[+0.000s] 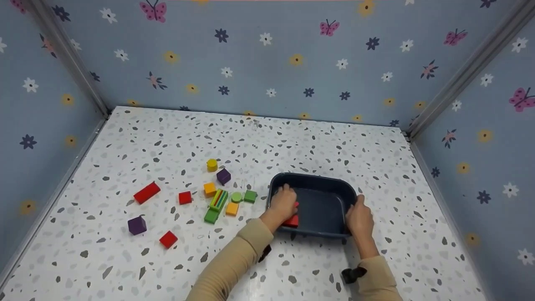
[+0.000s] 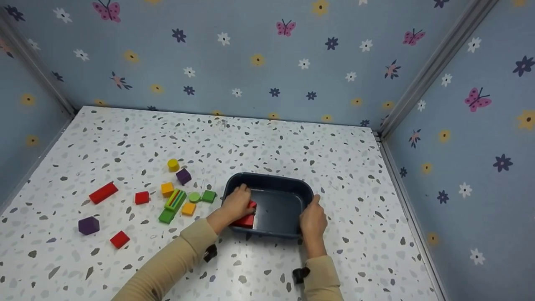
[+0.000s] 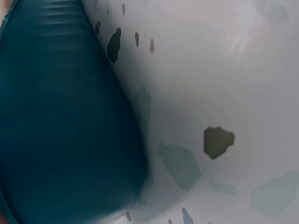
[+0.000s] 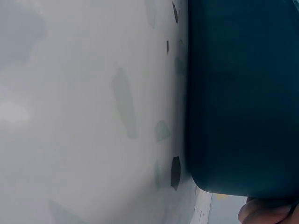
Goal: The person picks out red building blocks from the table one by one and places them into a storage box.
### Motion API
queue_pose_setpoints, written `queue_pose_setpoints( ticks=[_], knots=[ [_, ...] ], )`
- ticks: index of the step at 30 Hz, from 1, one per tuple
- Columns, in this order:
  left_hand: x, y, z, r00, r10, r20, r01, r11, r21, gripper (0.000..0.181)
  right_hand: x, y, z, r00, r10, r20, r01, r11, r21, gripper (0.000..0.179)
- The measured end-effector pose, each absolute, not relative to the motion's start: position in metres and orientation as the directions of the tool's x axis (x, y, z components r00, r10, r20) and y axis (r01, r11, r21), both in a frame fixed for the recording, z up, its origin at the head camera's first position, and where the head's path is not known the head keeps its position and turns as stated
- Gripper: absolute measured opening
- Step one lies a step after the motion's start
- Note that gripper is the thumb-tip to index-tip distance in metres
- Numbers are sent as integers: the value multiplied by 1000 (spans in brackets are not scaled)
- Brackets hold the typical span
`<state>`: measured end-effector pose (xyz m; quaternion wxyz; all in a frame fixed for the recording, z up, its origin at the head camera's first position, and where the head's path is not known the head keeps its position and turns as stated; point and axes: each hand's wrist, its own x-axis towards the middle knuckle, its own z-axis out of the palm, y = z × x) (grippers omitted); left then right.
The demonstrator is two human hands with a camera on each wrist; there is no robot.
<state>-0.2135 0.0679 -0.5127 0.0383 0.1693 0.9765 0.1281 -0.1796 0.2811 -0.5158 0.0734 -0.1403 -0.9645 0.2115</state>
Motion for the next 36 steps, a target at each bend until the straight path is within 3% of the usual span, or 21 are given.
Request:
queue_pose_setpoints(
  ticks=[8, 18, 27, 36],
  knots=[
    [-210, 66, -509, -948, 319, -17, 300, 907, 295, 59, -180, 281, -516, -952, 299, 67, 243, 869, -432, 21],
    [-205, 58, -498, -941, 298, 162, 337, 869, 363, 42, -180, 281, -515, -950, 306, 62, 251, 865, -435, 21],
    [-200, 43, -495, -881, 277, 383, 436, 790, 432, 29, -178, 281, -517, -954, 284, 93, 219, 876, -429, 20],
    [-192, 29, -491, -855, 249, 454, 451, 789, 417, 27, -178, 282, -516, -953, 290, 87, 225, 871, -437, 21]
  ],
)
